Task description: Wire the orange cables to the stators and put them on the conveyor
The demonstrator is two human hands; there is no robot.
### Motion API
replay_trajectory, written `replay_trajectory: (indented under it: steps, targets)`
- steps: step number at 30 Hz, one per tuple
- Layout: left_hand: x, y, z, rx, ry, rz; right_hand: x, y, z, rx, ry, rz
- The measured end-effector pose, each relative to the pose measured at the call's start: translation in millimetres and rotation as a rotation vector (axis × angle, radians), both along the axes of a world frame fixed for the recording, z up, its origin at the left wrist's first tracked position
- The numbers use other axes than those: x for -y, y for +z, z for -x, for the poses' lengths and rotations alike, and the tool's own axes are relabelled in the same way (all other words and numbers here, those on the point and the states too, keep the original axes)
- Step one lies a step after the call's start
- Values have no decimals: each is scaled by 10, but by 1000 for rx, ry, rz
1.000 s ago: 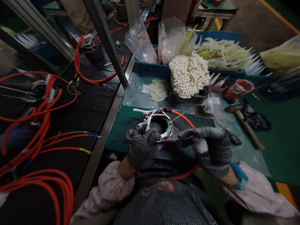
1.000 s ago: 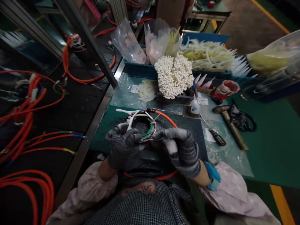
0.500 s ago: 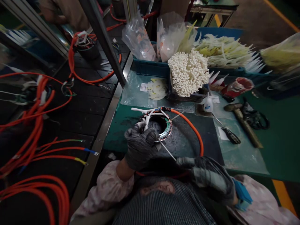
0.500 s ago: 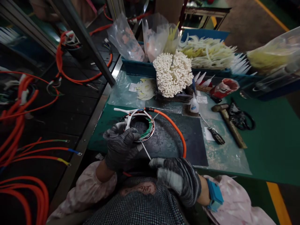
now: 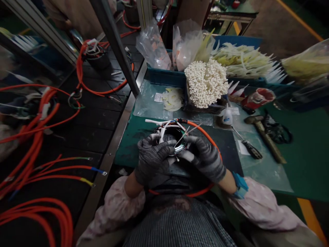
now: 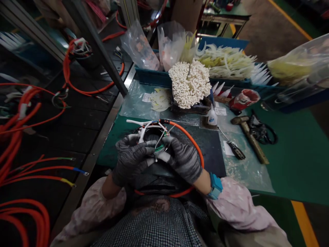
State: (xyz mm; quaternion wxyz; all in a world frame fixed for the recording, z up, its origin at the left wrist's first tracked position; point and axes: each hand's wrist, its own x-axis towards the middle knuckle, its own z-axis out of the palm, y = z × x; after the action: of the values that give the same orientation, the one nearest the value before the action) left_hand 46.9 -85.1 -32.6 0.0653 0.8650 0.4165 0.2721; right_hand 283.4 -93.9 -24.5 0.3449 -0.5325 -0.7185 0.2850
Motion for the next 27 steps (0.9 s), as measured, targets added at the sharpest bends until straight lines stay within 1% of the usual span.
replay_trajectory:
  steps: [2,4,6,9,11,12,14,15,17,20,22,25,27]
  targets:
    - [-11,-32,13,-21,10,23,-91,-4,2,42,9,-70]
    - [-15,-52,15,-35,26,40,-172,26,30,48,94,-83]
    - [-15,-62,13,-37,34,42,-243,67,67,-32,147,-14]
    - [-15,-77,8,-33,18,27,-313,128,84,-273,139,161]
    - [-18,-92,6,-27,21,23,-327,166,58,-402,197,267]
    - [-21,-99,5,-22,28,28,-326,183,40,-428,242,295]
    - [-29,-106,7,-15,31,40,-311,212,8,-404,294,303]
    - [-34,-104,8,-12,24,44,-300,224,-3,-376,290,288]
    - [-40,-90,11,-15,1,39,-277,237,-13,-350,225,259]
    - [-37,-69,1,-14,-2,32,-241,221,-9,-394,122,253]
    - [-32,-65,-14,2,13,48,-214,185,3,-398,113,249]
    - [-27,-72,-34,18,47,84,-179,123,31,-359,136,232]
    - [-29,-76,-45,35,48,70,-165,97,45,-341,122,212]
